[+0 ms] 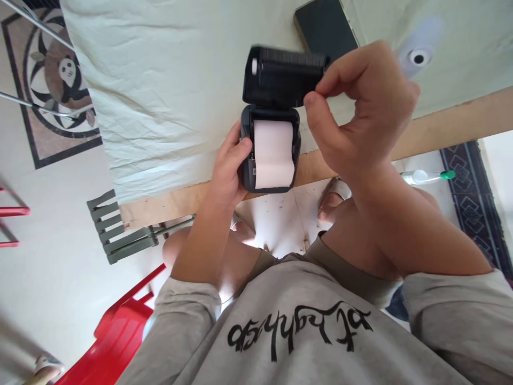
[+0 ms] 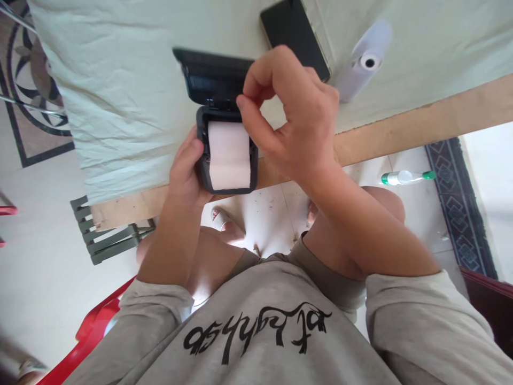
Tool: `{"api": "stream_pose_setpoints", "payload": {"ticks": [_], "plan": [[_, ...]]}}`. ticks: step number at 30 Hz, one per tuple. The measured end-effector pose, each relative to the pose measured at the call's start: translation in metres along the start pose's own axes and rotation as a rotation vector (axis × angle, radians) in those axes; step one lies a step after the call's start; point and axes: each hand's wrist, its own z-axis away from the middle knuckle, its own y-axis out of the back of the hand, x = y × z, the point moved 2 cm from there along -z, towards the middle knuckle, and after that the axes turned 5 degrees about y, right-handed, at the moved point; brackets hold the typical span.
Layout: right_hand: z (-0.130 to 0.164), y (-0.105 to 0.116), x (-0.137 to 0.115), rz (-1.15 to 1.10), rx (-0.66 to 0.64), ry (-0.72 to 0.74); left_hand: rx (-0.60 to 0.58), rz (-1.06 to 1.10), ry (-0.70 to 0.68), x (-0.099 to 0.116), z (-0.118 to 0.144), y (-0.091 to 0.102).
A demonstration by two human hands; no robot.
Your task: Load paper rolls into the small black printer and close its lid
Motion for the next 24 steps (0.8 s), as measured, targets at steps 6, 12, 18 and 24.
{"api": "stream_pose_setpoints", "payload": {"ticks": [6, 12, 18, 24], "plan": [[0.003, -0.013, -0.002, 0.242, -0.471, 0.025, -0.044, -0.007, -0.038, 0.002, 0.002, -0.003], [0.004, -0.013, -0.011, 0.269, -0.714, -0.014, -0.069, 0.015, -0.043, 0.002, 0.001, -0.003], [0.0, -0.006, -0.017, 0.346, -0.848, -0.121, -0.093, -0.049, -0.008, 0.0, 0.001, -0.001], [-0.002, 0.0, -0.017, 0.154, -0.788, -0.181, -0.066, -0.044, 0.028, 0.001, 0.002, 0.0]]}}
